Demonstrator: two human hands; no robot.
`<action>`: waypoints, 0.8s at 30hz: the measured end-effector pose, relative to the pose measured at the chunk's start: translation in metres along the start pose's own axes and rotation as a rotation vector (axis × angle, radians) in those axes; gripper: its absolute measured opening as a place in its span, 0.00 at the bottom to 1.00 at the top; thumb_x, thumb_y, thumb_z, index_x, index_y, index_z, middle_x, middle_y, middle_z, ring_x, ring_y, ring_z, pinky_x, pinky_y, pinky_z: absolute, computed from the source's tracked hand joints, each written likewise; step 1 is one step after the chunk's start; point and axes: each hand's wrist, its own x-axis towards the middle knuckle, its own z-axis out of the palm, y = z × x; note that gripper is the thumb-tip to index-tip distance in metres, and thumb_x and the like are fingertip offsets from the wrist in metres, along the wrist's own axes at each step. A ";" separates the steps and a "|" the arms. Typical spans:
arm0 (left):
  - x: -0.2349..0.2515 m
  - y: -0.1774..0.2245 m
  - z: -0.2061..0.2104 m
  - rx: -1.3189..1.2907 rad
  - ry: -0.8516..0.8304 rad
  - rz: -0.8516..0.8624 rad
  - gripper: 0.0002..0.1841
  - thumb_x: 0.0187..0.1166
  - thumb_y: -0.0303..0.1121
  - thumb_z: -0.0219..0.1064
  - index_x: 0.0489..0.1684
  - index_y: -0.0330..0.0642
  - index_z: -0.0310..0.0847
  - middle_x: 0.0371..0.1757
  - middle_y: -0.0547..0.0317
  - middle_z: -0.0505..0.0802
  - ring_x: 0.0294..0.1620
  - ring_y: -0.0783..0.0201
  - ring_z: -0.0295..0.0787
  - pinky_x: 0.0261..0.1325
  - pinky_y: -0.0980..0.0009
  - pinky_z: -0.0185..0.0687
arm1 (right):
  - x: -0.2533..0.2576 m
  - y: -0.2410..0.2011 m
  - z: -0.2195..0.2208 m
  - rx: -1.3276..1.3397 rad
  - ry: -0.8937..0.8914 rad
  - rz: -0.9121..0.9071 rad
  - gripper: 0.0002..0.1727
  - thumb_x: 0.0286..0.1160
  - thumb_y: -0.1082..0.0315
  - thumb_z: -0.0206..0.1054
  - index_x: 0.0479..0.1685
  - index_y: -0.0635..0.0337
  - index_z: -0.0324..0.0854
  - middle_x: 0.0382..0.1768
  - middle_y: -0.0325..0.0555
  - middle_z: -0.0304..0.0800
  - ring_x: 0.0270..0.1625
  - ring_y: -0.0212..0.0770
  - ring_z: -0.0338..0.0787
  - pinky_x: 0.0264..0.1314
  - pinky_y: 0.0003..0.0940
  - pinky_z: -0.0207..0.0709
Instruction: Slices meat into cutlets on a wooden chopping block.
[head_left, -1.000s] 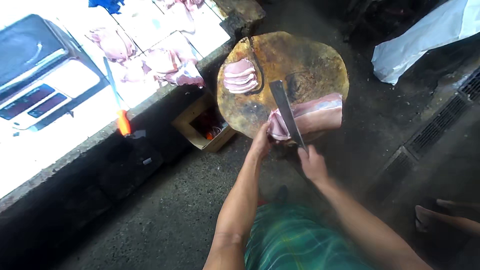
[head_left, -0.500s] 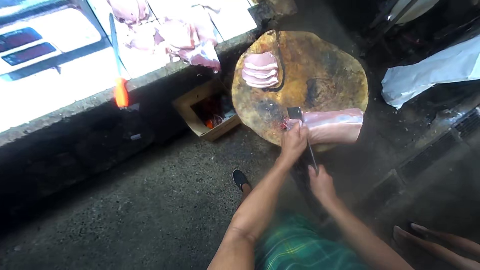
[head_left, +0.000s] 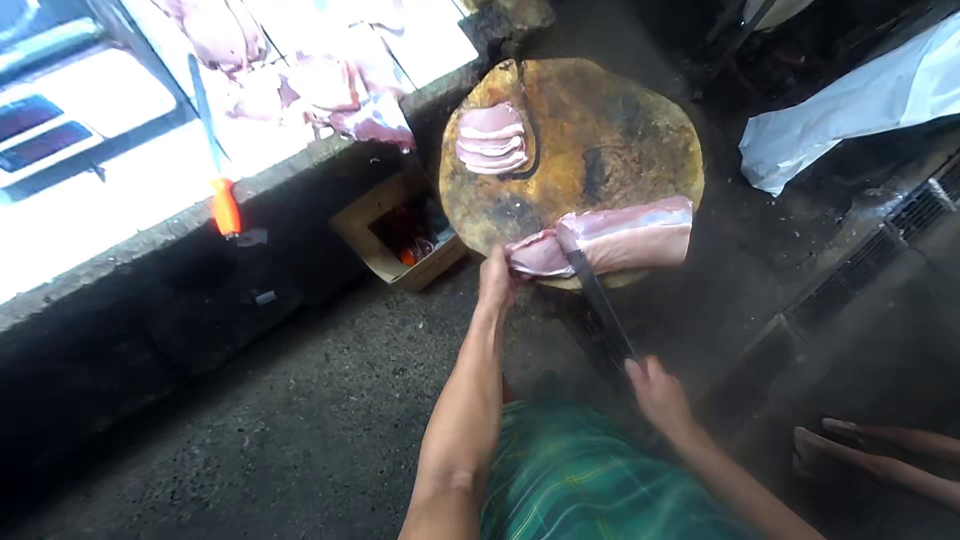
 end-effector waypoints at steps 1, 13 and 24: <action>0.001 -0.001 -0.003 -0.012 -0.015 -0.062 0.20 0.88 0.41 0.47 0.55 0.35 0.80 0.42 0.48 0.93 0.38 0.56 0.93 0.45 0.55 0.91 | -0.004 -0.001 -0.002 0.039 0.030 -0.042 0.37 0.89 0.35 0.43 0.61 0.61 0.79 0.27 0.52 0.87 0.33 0.54 0.91 0.39 0.55 0.84; -0.001 0.012 0.002 0.361 -0.012 -0.098 0.11 0.76 0.33 0.71 0.47 0.33 0.84 0.35 0.50 0.94 0.32 0.60 0.92 0.40 0.60 0.92 | 0.076 -0.085 -0.003 0.141 0.110 -0.171 0.37 0.89 0.33 0.43 0.58 0.59 0.79 0.32 0.53 0.90 0.40 0.54 0.94 0.48 0.56 0.86; 0.009 0.012 -0.006 0.526 -0.021 -0.029 0.15 0.74 0.32 0.74 0.52 0.32 0.83 0.38 0.47 0.95 0.34 0.57 0.95 0.43 0.57 0.94 | 0.053 -0.111 -0.030 0.261 0.619 -0.561 0.29 0.90 0.44 0.53 0.53 0.66 0.83 0.20 0.45 0.84 0.20 0.41 0.85 0.25 0.43 0.82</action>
